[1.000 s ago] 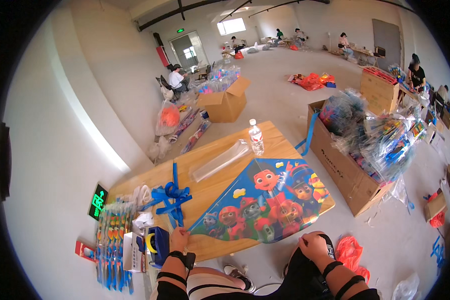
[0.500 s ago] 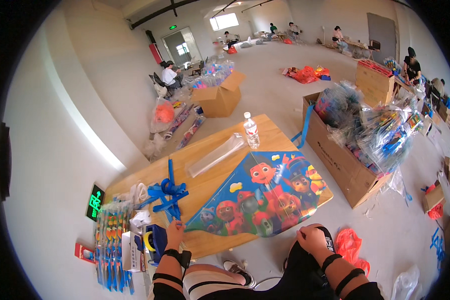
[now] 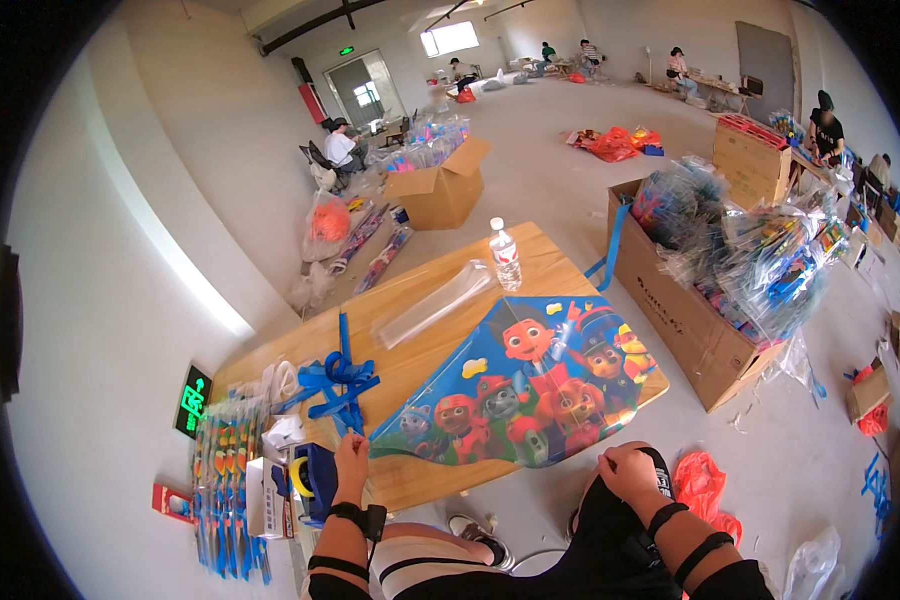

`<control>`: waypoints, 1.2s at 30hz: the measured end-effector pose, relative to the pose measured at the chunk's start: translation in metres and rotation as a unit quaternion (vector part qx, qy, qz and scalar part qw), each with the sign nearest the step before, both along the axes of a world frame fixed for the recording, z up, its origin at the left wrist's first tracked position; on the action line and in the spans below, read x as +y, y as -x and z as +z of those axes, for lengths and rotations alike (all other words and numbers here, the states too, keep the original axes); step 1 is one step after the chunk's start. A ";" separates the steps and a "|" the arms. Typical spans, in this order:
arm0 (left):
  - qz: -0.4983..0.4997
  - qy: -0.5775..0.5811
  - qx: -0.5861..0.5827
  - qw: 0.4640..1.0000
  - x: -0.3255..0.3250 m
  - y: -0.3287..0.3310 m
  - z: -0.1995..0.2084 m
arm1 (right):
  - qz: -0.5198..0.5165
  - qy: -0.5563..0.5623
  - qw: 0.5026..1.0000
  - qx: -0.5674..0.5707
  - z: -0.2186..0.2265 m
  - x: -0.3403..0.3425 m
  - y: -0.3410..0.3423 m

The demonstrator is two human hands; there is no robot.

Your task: The recorder is assembling cartoon character kites by attaching the supporting sticks and structural elements.

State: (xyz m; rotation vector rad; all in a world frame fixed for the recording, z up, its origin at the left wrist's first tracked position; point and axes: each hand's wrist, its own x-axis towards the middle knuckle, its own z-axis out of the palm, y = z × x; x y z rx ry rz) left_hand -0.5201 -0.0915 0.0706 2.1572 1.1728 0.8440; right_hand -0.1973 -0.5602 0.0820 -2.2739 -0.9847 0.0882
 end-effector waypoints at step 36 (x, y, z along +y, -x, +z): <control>0.003 -0.010 -0.038 0.999 0.006 -0.016 -0.018 | -0.008 0.027 1.000 -0.005 0.005 0.002 0.001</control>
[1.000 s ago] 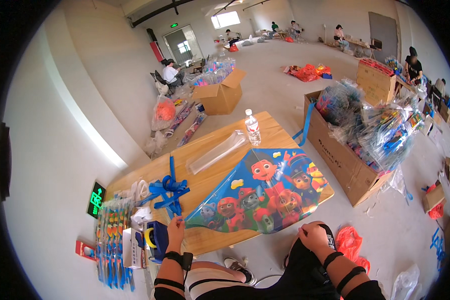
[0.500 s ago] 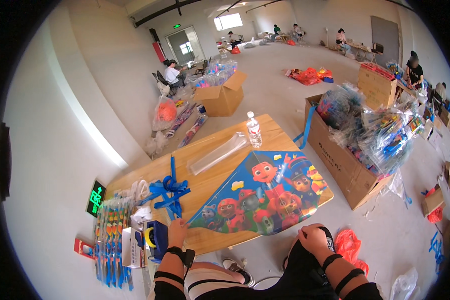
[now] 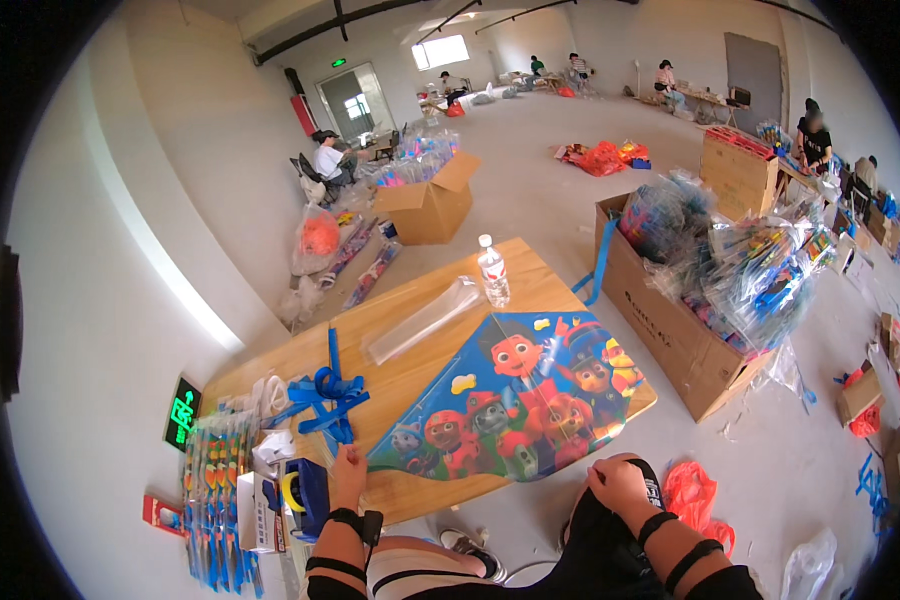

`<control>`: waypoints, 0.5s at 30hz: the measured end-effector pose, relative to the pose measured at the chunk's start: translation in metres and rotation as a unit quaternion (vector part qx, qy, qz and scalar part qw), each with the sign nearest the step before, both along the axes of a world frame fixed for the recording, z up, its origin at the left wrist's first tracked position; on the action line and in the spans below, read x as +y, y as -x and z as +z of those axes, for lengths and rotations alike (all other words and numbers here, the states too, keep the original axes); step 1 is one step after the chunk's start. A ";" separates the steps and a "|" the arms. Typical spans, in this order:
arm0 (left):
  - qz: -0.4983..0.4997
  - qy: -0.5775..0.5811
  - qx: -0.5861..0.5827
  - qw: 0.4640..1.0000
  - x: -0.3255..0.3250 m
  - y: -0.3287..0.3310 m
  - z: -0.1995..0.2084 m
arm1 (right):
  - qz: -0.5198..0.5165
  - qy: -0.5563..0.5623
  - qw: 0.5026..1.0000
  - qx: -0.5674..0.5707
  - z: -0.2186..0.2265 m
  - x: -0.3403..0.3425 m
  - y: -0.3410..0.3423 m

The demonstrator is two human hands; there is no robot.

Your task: The recorder is assembling cartoon character kites by attaching the supporting sticks and structural elements.

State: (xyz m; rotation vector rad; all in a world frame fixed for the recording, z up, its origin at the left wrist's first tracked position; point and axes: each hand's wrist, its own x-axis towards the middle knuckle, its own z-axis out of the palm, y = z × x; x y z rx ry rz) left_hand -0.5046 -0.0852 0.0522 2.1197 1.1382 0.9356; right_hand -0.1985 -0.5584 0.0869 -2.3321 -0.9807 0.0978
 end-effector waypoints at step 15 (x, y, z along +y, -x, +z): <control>-0.058 0.046 -0.030 0.997 -0.086 -0.033 0.021 | 0.011 -0.020 1.000 -0.001 -0.006 0.000 0.001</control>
